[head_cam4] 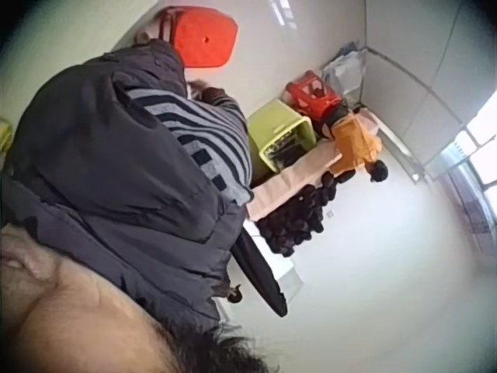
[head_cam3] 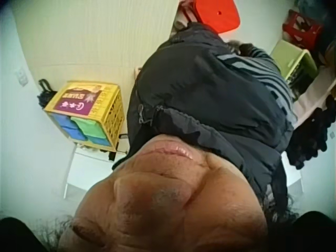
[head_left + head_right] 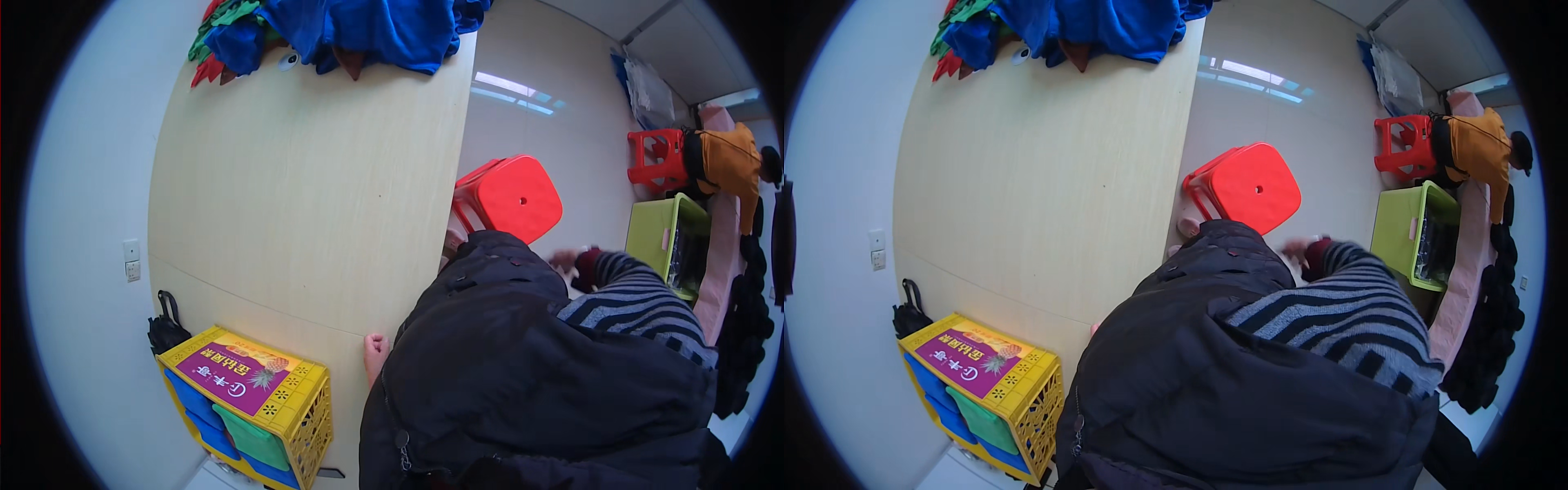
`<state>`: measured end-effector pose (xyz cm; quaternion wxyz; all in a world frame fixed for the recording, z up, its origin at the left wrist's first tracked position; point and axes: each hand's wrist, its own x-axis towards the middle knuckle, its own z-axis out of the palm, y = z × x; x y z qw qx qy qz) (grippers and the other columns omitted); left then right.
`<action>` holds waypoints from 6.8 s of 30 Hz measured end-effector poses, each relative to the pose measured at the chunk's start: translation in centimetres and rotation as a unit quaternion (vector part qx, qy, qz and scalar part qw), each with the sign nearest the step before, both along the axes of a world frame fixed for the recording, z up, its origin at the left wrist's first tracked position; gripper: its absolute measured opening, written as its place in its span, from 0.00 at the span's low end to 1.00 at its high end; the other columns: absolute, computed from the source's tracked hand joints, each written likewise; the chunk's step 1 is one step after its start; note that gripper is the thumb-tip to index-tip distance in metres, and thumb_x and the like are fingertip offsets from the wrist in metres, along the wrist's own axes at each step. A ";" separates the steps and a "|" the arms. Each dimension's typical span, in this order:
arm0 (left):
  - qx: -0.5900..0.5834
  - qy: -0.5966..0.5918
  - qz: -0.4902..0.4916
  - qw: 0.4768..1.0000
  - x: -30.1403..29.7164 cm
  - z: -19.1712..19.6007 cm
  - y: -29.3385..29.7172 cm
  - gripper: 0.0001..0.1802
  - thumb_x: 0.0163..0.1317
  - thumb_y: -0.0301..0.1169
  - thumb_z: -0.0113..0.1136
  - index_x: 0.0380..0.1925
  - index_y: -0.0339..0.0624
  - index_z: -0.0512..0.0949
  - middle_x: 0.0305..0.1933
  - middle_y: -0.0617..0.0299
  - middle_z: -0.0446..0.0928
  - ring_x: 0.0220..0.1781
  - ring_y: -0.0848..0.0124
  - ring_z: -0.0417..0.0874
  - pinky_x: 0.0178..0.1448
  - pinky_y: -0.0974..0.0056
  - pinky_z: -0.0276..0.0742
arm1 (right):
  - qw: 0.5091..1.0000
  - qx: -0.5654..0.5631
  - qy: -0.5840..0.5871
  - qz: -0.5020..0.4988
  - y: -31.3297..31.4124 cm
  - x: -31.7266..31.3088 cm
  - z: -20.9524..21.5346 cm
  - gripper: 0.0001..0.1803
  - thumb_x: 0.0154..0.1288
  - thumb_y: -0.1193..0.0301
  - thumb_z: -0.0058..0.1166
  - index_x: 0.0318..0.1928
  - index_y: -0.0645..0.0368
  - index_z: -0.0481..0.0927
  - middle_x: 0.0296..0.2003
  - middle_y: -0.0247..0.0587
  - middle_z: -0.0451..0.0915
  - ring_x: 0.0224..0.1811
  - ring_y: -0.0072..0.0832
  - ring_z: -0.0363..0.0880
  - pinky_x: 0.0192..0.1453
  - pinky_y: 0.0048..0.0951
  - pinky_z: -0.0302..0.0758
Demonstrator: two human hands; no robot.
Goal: Folding blue and green fabric cloths and placing them into a yellow crate.
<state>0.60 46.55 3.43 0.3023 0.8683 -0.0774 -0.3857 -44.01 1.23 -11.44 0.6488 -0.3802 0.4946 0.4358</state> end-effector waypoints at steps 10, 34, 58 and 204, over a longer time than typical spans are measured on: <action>0.005 -0.006 -0.079 0.997 0.6 -1.7 -1.1 0.09 0.64 0.33 0.63 0.36 0.43 0.74 0.24 0.67 0.71 0.27 0.77 0.70 0.33 0.68 0.71 | 0.880 -0.027 -0.322 0.348 10.8 -6.7 -5.7 0.35 0.59 0.57 0.66 0.66 0.52 0.74 0.59 0.38 0.79 0.59 0.37 0.77 0.67 0.46 0.71; 0.170 -0.215 0.023 0.961 -1.3 -0.9 -4.2 0.19 0.61 0.45 0.60 0.26 0.38 0.76 0.27 0.47 0.76 0.33 0.48 0.79 0.39 0.47 0.74 | 0.758 -0.138 -0.525 0.361 -29.5 30.0 0.5 0.32 0.60 0.63 0.64 0.65 0.53 0.73 0.64 0.42 0.75 0.66 0.35 0.71 0.73 0.41 0.66; 0.281 -0.187 -0.008 0.941 1.1 -3.1 -15.5 0.21 0.59 0.45 0.64 0.23 0.36 0.76 0.22 0.51 0.78 0.26 0.60 0.81 0.34 0.56 0.76 | 0.977 -0.028 -0.212 0.015 -44.5 25.7 -7.7 0.35 0.69 0.46 0.53 0.67 0.56 0.70 0.71 0.48 0.65 0.69 0.46 0.67 0.68 0.52 0.68; 0.040 -0.451 0.176 0.874 9.1 -2.5 -25.6 0.16 0.57 0.28 0.66 0.46 0.40 0.78 0.48 0.53 0.75 0.51 0.54 0.80 0.55 0.55 0.76 | 0.387 -0.476 -0.636 0.467 -21.4 57.8 14.7 0.16 0.64 0.66 0.54 0.51 0.55 0.82 0.49 0.49 0.81 0.51 0.43 0.80 0.59 0.38 0.76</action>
